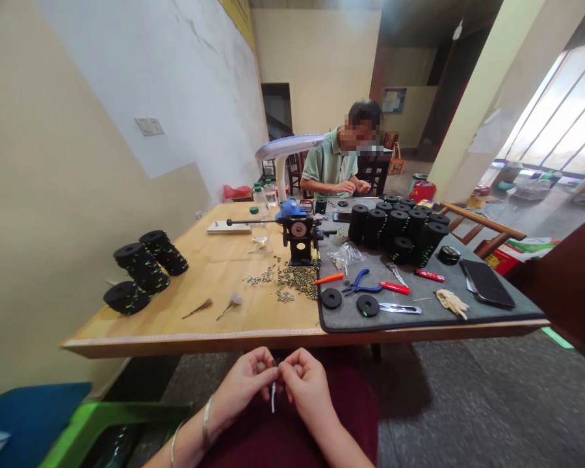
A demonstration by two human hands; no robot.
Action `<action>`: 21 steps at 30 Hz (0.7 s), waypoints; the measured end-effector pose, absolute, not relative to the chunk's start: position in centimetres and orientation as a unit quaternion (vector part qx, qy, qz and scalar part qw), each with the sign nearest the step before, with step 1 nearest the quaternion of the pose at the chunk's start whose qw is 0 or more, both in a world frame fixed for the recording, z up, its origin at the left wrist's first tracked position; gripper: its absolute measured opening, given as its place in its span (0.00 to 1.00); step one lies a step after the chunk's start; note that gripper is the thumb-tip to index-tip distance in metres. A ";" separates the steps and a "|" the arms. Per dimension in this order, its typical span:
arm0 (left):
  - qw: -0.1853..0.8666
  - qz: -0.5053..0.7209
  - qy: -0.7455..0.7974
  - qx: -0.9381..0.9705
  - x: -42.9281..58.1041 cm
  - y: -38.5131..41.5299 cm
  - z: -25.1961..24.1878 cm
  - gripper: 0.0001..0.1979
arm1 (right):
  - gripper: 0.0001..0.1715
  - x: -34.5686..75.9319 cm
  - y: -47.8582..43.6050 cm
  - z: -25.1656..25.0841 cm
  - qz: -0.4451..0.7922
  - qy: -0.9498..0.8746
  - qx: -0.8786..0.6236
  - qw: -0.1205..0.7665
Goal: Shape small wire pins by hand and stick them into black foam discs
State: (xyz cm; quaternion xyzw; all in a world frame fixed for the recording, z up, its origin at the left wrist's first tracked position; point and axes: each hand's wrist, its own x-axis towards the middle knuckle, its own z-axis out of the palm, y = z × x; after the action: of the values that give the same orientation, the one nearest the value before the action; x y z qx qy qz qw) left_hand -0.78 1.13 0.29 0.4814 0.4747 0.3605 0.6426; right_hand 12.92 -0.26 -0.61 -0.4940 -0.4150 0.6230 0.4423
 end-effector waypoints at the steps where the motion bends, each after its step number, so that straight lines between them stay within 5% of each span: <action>1: 0.635 0.358 0.480 0.488 -0.8 1.1 0.2 0.17 | 0.26 12.9 -0.3 -0.6 0.616 -0.424 -0.497 0.441; 13: 0.622 0.341 0.491 0.506 -1.0 0.7 0.1 0.11 | 0.17 13.5 -0.7 -0.6 0.459 -0.579 -0.541 0.401; 21: 0.651 0.351 0.462 0.489 -1.0 0.8 0.1 0.13 | 0.16 13.3 -0.6 -1.1 0.488 -0.561 -0.527 0.411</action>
State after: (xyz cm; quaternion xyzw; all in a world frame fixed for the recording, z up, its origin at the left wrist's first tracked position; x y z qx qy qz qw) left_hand -0.96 0.82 0.06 0.4893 0.4621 0.3514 0.6508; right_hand 13.30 -0.62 -1.07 -0.5270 -0.5613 0.4882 0.4109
